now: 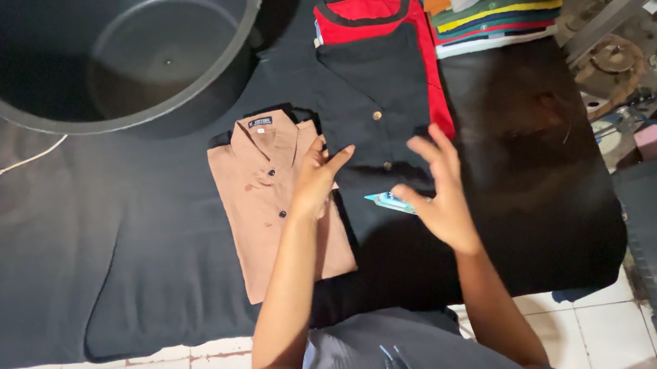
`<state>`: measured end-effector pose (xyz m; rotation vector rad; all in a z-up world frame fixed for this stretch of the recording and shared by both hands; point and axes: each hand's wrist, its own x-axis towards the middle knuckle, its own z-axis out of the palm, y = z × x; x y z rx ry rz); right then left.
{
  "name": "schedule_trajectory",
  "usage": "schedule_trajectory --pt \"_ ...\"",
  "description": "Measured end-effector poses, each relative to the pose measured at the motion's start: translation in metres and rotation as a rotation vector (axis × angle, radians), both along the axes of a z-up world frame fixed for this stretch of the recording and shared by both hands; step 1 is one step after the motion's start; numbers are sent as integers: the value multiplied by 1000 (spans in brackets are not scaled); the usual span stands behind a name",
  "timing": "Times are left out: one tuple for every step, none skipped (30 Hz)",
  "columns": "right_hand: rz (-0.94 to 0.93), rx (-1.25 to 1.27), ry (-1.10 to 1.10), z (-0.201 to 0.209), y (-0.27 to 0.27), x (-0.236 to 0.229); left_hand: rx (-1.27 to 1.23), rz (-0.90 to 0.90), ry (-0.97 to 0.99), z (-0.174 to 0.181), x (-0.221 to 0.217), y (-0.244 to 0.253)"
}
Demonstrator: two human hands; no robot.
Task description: The person folds several garments including a beige shirt, a black shirt, a red t-shirt, a plaid shirt, a denim jacket, and a floral top on a black table. They smooth each item with their hands and use a spray bottle to mist the fabric before stacking them. Finally, they wrap the stack in a clear plastic bag.
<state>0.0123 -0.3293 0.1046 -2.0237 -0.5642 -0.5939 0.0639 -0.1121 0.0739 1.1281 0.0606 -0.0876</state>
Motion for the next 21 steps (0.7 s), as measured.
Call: schedule_trajectory --pt "-77 130 196 -5 -2 5 -7 4 7 1 -1 -1" --pt "-153 260 393 -13 -2 12 -15 8 13 3 -3 -1" --pt "-229 387 592 -21 -3 19 -23 14 21 5 -6 -2" --pt "-227 516 675 -29 -6 28 -20 8 35 7 -9 -2" --pt "-220 644 757 -37 -9 38 -18 6 46 9 -12 -1" --pt "-214 773 839 -44 -14 46 -16 4 58 11 -16 0" --pt "-169 792 799 -50 -18 54 -31 -7 15 13 -20 1" --pt "-125 812 759 -54 -23 60 -44 -18 -27 14 -24 2" --pt "-78 830 724 -57 -25 63 -57 -25 -67 15 -30 4" --pt "-41 809 719 -59 -27 65 -65 -31 -63 16 -36 6" --pt "-2 787 716 -59 -28 64 -73 -34 -57 16 -43 8" --pt "36 766 713 -58 -27 61 -81 -37 -51 15 -49 10" --pt "48 741 725 -56 -25 58 -76 -35 -76 15 -56 12" --pt "60 717 738 -53 -22 53 -71 -33 -102 15 -62 14" --pt "72 691 747 -49 -19 49 -66 -33 -130 15 -67 17" --pt "109 666 742 -45 -15 45 -59 -25 -106 15 -71 19" --pt "145 642 735 -41 -11 40 -54 -19 -83 16 -75 22" --pt "182 617 727 -36 -6 37 -48 -13 -60 17 -78 25" --pt "204 589 693 -32 0 34 -72 -11 -43 19 -81 29" --pt "227 561 660 -28 5 33 -95 -10 -26 20 -83 33" --pt "247 535 624 -23 10 33 -119 -12 -10 22 -84 37"
